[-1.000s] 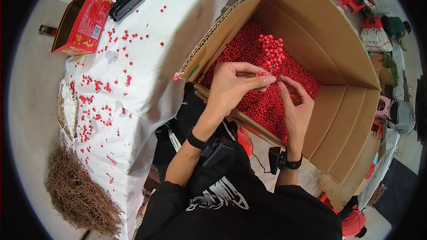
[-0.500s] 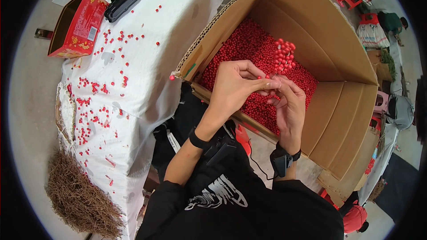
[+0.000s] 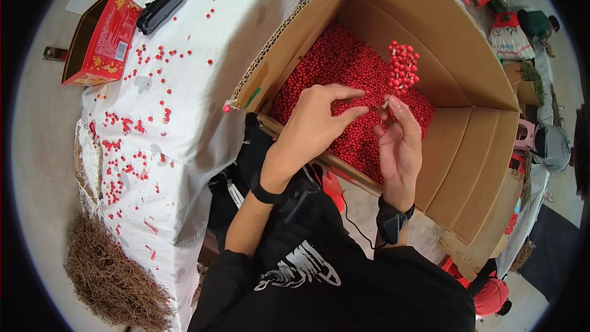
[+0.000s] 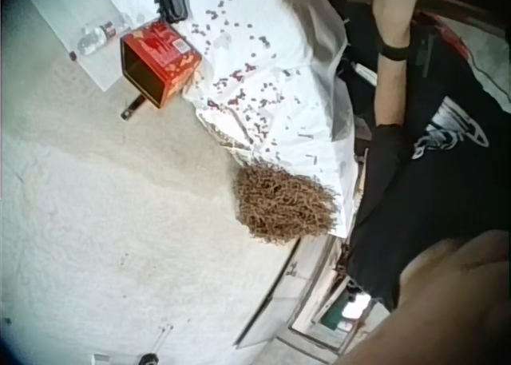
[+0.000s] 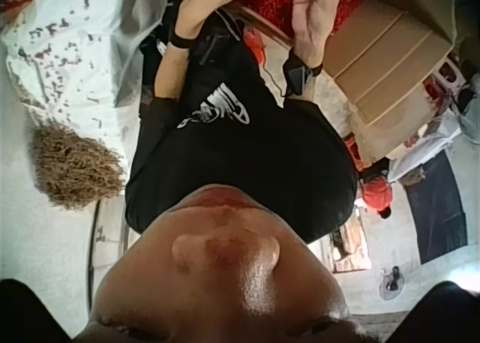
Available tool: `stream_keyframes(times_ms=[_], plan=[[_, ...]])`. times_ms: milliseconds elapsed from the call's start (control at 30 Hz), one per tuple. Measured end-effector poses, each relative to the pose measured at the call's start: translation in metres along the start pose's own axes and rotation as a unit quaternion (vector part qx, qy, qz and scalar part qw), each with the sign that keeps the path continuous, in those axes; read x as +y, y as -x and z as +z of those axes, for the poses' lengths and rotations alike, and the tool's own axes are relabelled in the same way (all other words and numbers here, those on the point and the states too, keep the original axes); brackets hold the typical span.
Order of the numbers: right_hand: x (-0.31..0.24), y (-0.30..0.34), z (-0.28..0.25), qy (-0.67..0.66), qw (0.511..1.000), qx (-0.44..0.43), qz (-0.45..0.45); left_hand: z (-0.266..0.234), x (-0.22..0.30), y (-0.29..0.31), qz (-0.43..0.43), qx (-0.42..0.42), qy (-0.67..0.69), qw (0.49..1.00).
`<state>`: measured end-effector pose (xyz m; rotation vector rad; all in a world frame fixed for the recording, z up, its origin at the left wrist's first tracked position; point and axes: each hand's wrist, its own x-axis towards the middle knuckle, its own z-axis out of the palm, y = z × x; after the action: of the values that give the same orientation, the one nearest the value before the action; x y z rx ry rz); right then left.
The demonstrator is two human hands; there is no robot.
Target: Assembling decorative floral sprigs by attaching red berries to dried stems and placing them into a box.
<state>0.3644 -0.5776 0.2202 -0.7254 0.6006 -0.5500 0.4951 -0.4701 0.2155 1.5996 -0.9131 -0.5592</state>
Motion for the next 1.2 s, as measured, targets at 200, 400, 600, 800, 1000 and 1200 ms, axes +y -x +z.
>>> stream_keyframes(times_ms=[200, 400, 600, 800, 1000, 1200], plan=[[0.011, 0.008, 0.008, 0.062, 0.997, 0.001, -0.056, -0.011, 0.03, 0.022, -0.139, -0.026, 0.337, 0.931], [0.021, 0.026, 0.029, 0.062, 0.995, -0.051, -0.06, -0.032, 0.047, 0.054, -0.131, 0.004, 0.354, 0.926], [0.032, 0.054, 0.056, 0.02, 0.98, -0.198, -0.013, -0.053, 0.057, 0.091, -0.103, 0.035, 0.28, 0.954], [0.061, 0.094, 0.085, 0.072, 0.968, -0.238, -0.007, -0.081, 0.081, 0.164, -0.131, 0.042, 0.318, 0.938], [0.103, 0.147, 0.134, 0.14, 0.943, -0.295, 0.068, -0.104, 0.097, 0.258, -0.111, 0.189, 0.224, 0.95], [0.148, 0.186, 0.162, 0.194, 0.855, -0.45, 0.169, -0.103, 0.114, 0.349, -0.116, 0.409, 0.06, 0.903]])
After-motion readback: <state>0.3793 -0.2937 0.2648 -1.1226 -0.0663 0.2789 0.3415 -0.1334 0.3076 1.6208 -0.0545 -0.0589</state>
